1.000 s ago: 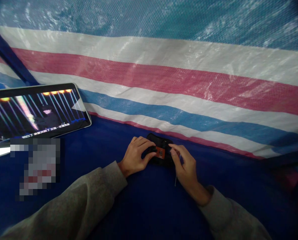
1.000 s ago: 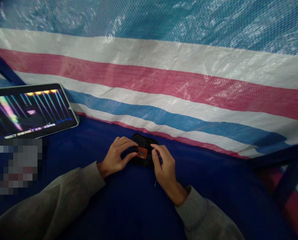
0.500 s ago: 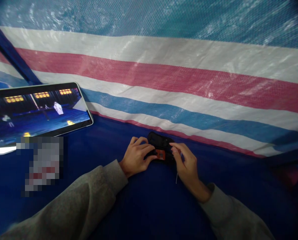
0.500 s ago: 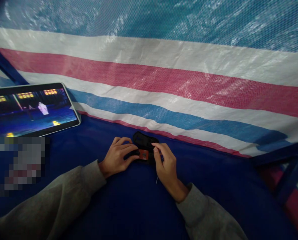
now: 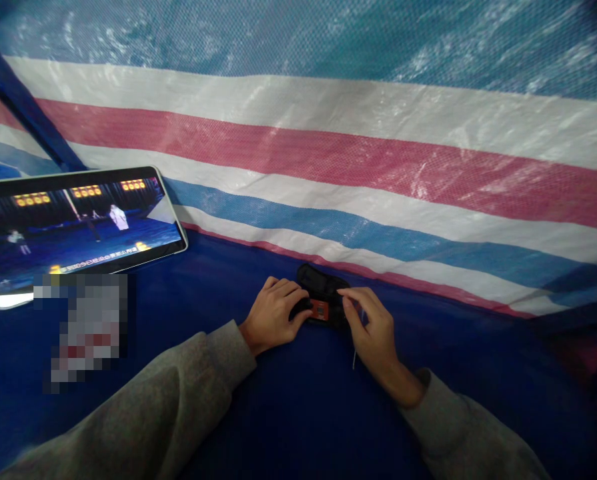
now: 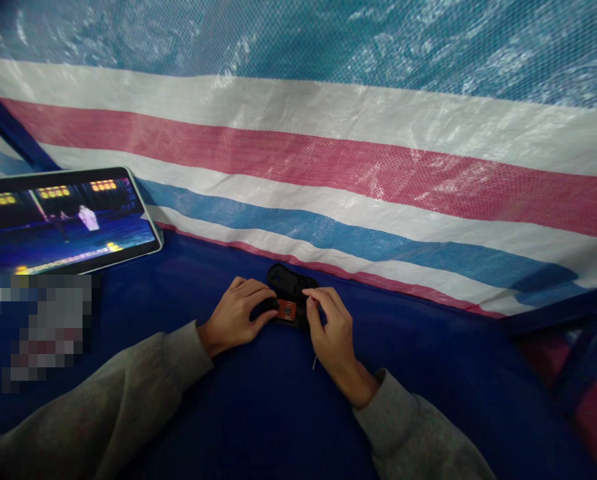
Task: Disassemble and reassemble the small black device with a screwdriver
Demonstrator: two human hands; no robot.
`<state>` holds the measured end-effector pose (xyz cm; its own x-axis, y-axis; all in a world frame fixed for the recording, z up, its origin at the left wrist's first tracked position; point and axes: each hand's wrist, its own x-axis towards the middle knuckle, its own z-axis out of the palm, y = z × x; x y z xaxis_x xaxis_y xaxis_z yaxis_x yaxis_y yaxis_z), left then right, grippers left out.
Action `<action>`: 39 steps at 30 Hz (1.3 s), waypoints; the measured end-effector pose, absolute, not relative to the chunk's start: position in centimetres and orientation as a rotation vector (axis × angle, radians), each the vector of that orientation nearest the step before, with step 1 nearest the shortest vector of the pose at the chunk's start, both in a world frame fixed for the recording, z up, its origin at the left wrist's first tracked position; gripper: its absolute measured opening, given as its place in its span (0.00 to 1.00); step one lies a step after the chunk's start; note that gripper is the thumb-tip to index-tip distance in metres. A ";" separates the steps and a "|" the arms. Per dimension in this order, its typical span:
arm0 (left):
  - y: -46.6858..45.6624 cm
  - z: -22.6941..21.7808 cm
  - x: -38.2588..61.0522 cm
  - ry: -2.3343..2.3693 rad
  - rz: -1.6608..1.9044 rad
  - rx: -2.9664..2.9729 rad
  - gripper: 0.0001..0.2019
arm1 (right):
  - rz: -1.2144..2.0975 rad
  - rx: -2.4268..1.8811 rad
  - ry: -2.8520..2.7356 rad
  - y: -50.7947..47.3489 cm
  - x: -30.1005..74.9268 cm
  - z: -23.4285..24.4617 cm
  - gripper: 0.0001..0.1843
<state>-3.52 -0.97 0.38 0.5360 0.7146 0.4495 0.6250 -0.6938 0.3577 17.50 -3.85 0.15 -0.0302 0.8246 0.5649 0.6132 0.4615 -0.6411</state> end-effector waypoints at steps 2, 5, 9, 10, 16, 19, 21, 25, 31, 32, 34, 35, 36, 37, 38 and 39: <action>-1.0 0.4 -3.5 1.154 0.867 2.617 0.12 | 0.271 -1.223 -1.733 -3.9 17.5 0.1 0.09; -1.1 0.5 -3.5 1.156 0.855 2.622 0.12 | 0.272 -1.209 -1.733 -3.9 17.5 0.1 0.09; -1.1 0.6 -3.4 1.159 0.846 2.629 0.13 | 0.279 -1.215 -1.735 -3.9 17.4 0.2 0.09; -1.1 0.6 -3.4 1.161 0.844 2.630 0.13 | 0.281 -1.217 -1.734 -3.9 17.4 0.3 0.09; -1.0 0.6 -3.4 1.154 0.829 2.632 0.12 | 0.288 -1.210 -1.736 -3.9 17.4 0.3 0.10; -1.0 0.6 -3.4 1.149 0.835 2.636 0.12 | 0.283 -1.211 -1.742 -3.9 17.4 0.2 0.10; -1.1 0.6 -3.5 1.147 0.838 2.640 0.12 | 0.278 -1.211 -1.750 -3.8 17.4 0.2 0.10; -1.1 0.7 -3.4 1.148 0.823 2.645 0.12 | 0.272 -1.212 -1.753 -3.8 17.5 0.2 0.09; -1.0 0.5 -3.4 1.145 0.831 2.651 0.12 | 0.259 -1.219 -1.756 -3.9 17.5 0.1 0.10; -1.0 0.5 -3.4 1.144 0.832 2.652 0.12 | 0.260 -1.216 -1.759 -3.9 17.5 0.1 0.10; -1.0 0.5 -3.4 1.144 0.829 2.653 0.11 | 0.258 -1.212 -1.763 -3.9 17.5 0.1 0.10; -1.0 0.5 -3.4 1.143 0.829 2.654 0.11 | 0.255 -1.210 -1.763 -3.9 17.5 0.1 0.10; -1.0 0.5 -3.4 1.141 0.828 2.654 0.11 | 0.253 -1.210 -1.762 -3.9 17.5 0.1 0.10; -1.0 0.5 -3.4 1.141 0.827 2.655 0.11 | 0.250 -1.211 -1.762 -3.9 17.5 0.1 0.10; -1.0 0.5 -3.3 1.142 0.827 2.655 0.12 | 0.247 -1.211 -1.763 -3.9 17.5 0.1 0.10; -1.0 0.6 -3.3 1.145 0.826 2.655 0.12 | 0.244 -1.210 -1.766 -3.9 17.5 0.1 0.10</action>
<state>-3.33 -1.03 0.55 0.5613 0.7061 0.4318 0.6325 -0.7024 0.3265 17.48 -3.86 0.14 -0.0617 0.8086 0.5851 0.6192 0.4908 -0.6129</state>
